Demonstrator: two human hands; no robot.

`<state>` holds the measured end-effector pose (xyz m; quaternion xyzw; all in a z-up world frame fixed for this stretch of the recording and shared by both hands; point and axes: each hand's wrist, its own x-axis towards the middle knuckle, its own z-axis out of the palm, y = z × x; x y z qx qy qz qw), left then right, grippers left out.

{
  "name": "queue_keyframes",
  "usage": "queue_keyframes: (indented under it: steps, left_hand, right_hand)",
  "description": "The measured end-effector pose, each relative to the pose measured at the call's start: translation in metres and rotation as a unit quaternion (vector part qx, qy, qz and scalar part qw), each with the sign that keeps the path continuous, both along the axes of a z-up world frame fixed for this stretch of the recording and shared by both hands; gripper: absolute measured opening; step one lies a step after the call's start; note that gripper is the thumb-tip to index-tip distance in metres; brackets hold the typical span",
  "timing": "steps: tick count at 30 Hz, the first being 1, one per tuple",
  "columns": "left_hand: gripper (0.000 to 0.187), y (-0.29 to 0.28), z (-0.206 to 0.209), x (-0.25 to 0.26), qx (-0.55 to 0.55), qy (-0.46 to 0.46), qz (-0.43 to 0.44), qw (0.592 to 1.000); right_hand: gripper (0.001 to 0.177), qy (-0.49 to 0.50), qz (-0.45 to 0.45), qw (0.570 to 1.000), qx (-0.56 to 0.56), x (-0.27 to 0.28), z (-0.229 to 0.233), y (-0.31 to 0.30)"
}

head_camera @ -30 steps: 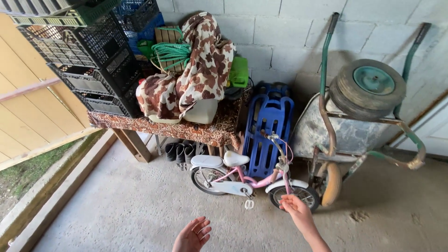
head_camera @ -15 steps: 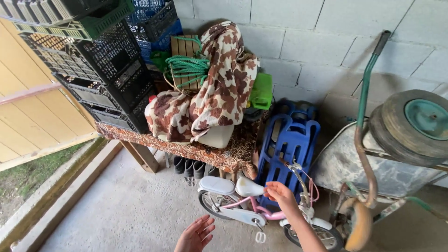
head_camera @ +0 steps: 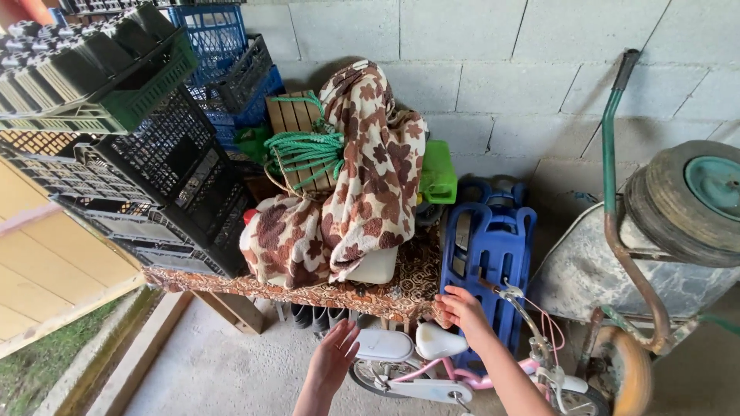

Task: The person tidies a cluttered garage. They pick hammers and other hand tools off the floor and place them on a wooden shelf, carry a blue toolbox to the shelf, arrange a patterned blanket and a coiled green rope on a stored sled, and wheel a small pink children's bicycle toward the storage area.

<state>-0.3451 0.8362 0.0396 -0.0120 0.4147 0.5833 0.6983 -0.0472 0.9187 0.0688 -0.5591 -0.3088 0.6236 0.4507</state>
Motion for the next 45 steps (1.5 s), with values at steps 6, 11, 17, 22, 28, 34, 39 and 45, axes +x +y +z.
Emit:
queue_keyframes:
  steps: [6,11,17,22,28,34,39,45]
  left_hand:
    - [0.051,0.04,-0.004,-0.006,-0.003,-0.02,0.038,0.999]
    - [0.062,0.068,0.001,0.001,-0.008,-0.027,0.048,0.998]
    - [0.062,0.127,-0.046,0.018,-0.025,-0.045,0.086,0.995]
    - [0.055,0.165,-0.04,0.043,-0.046,-0.014,0.108,0.993]
    - [0.07,0.189,-0.015,0.05,-0.067,-0.035,0.201,0.977]
    - [0.068,0.204,-0.055,0.046,-0.105,-0.048,0.245,0.963]
    - [0.047,0.207,-0.087,0.038,-0.083,-0.048,0.268,0.959]
    - [0.003,0.194,-0.046,0.045,0.015,-0.039,0.219,0.975]
  right_hand:
    - [0.059,0.006,-0.023,1.0,0.003,-0.004,-0.017,0.063]
    - [0.061,-0.01,-0.02,1.0,0.003,-0.013,-0.02,0.118]
    - [0.065,-0.017,0.008,1.0,0.008,-0.022,-0.032,0.192]
    - [0.072,-0.058,0.041,0.997,-0.006,-0.026,-0.004,0.244]
    - [0.074,-0.124,0.099,0.987,-0.035,-0.03,-0.025,0.323]
    - [0.063,-0.073,0.158,0.982,-0.079,-0.052,-0.034,0.329]
    - [0.06,0.071,0.151,0.969,-0.18,-0.055,-0.038,0.319]
    - [0.086,0.187,0.282,0.934,-0.115,-0.009,0.021,0.311]
